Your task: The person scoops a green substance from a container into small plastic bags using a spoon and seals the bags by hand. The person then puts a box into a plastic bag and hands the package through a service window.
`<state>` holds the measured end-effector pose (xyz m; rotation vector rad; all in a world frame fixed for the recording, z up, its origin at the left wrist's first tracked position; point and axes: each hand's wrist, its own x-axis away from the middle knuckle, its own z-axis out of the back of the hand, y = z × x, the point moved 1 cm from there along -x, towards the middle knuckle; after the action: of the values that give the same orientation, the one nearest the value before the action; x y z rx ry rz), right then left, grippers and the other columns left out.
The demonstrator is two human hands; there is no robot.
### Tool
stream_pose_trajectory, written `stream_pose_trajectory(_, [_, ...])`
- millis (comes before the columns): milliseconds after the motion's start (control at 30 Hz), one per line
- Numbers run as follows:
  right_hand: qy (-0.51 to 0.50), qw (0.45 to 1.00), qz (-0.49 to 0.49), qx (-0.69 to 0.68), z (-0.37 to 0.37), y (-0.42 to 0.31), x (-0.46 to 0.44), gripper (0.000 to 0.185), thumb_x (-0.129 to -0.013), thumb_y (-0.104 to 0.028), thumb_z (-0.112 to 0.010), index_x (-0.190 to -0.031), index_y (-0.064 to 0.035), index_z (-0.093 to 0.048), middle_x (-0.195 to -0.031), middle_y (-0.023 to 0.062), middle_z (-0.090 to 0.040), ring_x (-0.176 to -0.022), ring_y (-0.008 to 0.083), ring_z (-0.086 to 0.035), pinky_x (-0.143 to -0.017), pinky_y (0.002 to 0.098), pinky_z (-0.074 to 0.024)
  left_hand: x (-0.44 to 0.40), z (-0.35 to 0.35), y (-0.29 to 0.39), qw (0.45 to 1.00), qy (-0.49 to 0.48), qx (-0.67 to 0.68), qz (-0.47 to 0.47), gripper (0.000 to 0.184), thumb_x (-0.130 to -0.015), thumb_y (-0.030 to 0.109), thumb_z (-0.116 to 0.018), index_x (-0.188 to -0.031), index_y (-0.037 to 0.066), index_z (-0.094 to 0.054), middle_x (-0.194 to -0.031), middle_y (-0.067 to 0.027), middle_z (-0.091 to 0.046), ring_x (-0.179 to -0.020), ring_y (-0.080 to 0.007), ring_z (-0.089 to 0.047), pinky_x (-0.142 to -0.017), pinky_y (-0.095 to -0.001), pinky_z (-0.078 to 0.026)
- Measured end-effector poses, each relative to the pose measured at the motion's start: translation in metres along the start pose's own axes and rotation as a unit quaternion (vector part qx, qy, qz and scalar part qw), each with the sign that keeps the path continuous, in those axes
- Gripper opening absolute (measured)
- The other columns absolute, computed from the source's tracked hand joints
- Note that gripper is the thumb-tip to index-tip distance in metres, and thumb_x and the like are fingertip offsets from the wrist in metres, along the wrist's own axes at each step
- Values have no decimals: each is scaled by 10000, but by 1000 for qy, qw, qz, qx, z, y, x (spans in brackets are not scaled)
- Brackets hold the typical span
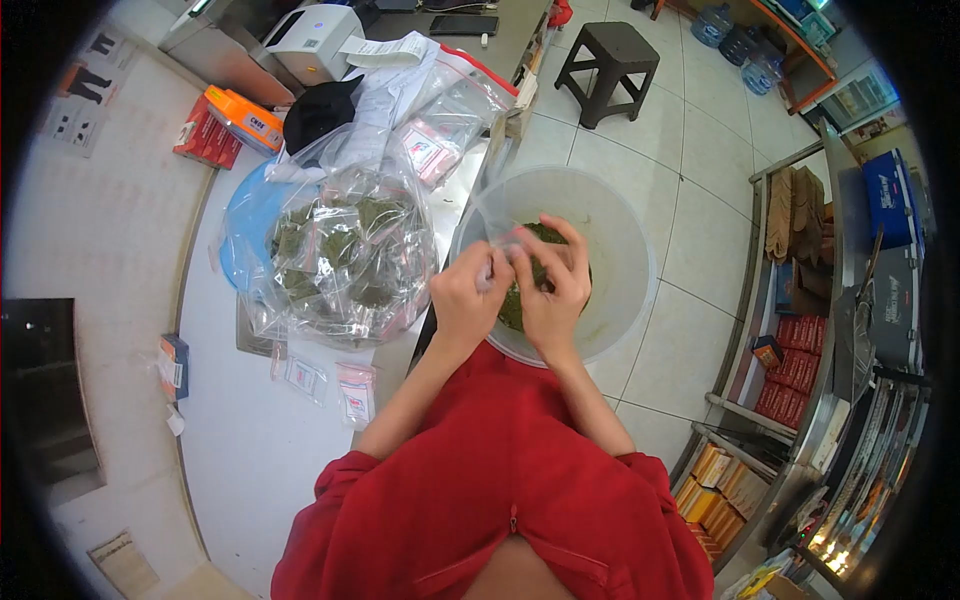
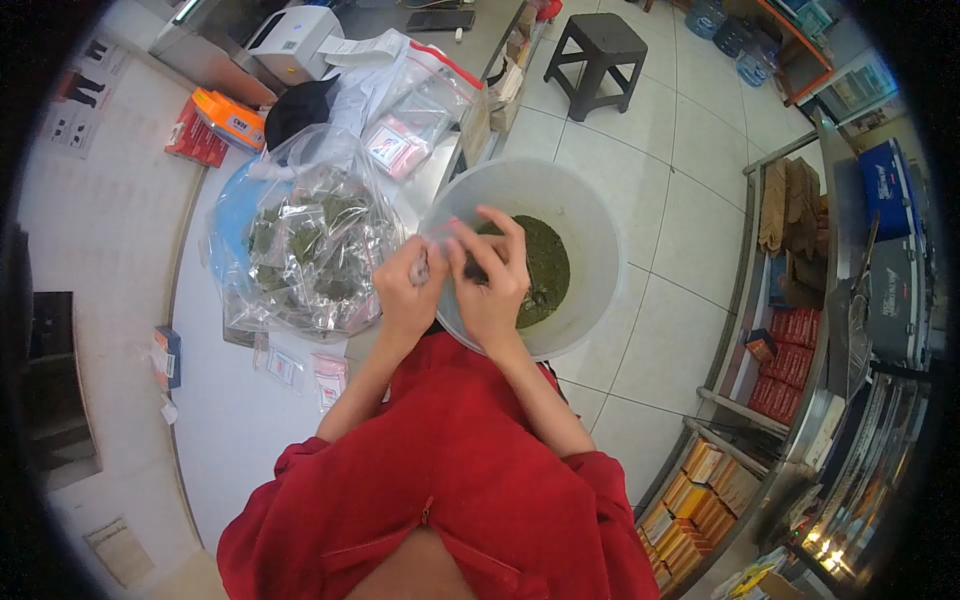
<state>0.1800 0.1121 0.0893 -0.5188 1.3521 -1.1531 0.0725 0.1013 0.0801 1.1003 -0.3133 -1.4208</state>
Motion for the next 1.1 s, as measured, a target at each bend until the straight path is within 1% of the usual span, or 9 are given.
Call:
stream_pose_trajectory(167, [-24, 999, -17, -28, 30, 19, 0, 223, -717, 53, -668, -929, -16, -678, -984, 114, -658, -787, 191, -650, -615, 240, -515, -1, 25, -31, 889, -178, 366, 212, 204, -873, 203, -563, -864, 7, -619, -693, -51, -614, -489, -133, -514, -437, -258, -358])
stream_pose_trajectory(233, [-109, 978, 175, 34, 39, 15, 7, 220, -712, 67, -654, -920, -1, -675, -994, 115, -658, -794, 210, -663, -625, 256, -527, -14, 32, -45, 570, -291, 645, 418, 226, -875, 224, -578, -898, 6, -633, -747, -36, -637, -546, -114, -533, -490, -237, -390])
stream_pose_trajectory(267, [-147, 967, 202, 49, 44, 12, 12, 241, -693, 73, -652, -926, 12, -666, -1013, 119, -654, -801, 222, -667, -634, 276, -540, -13, 33, -47, 736, -281, 462, 408, 229, -860, 224, -603, -932, 10, -639, -760, -39, -643, -594, -111, -545, -561, -247, -427])
stream_pose_trajectory(433, [-207, 949, 232, 58, 54, 20, 19, 313, -683, 54, -650, -994, 14, -644, -1017, 112, -653, -778, 206, -669, -600, 273, -547, -38, 47, -70, 886, -357, 144, 258, 257, -817, 179, -649, -999, 7, -594, -857, -48, -649, -748, -114, -591, -742, -253, -437])
stream_pose_trajectory(500, [-284, 934, 204, 77, 60, 18, 19, 431, -636, 18, -679, -1060, -39, -630, -1071, 98, -622, -814, 210, -651, -607, 287, -540, -55, 62, -50, 951, -295, 92, 3, 354, -762, 199, -703, -1031, 9, -575, -833, -35, -656, -775, -157, -614, -768, -292, -446])
stream_pose_trajectory(567, [-352, 916, 181, 71, 59, 12, 21, 482, -619, -9, -683, -1092, -72, -619, -1101, 98, -587, -853, 227, -624, -636, 310, -529, -49, 51, -33, 917, -364, 132, -91, 436, -720, 242, -743, -1048, 22, -560, -835, -41, -663, -803, -184, -628, -751, -325, -457])
stream_pose_trajectory(667, [-445, 882, 143, 59, 53, 16, 22, 559, -598, -62, -683, -1146, -127, -594, -1150, 107, -516, -934, 266, -553, -715, 352, -497, -31, 30, -38, 709, -697, 101, -32, 437, -706, 354, -746, -970, 54, -570, -884, -74, -657, -823, -205, -628, -729, -335, -470])
stream_pose_trajectory(833, [-395, 903, 22, 167, 58, 49, 40, 400, -685, -11, -607, -1080, -65, -630, -1162, 154, -436, -999, 322, -434, -832, 393, -436, 10, 36, -77, 695, -680, 195, 128, 364, -748, 329, -721, -936, 53, -576, -874, -52, -654, -820, -150, -618, -713, -298, -470])
stream_pose_trajectory(1100, [-458, 803, -104, 367, 65, 194, 77, 58, -695, 2, -589, -699, 29, -640, -721, 245, -599, -705, 403, -612, -627, 456, -505, 83, 40, -74, 702, -552, 378, 244, 245, -799, 188, -663, -984, 47, -586, -975, -30, -625, -851, -112, -569, -767, -260, -454])
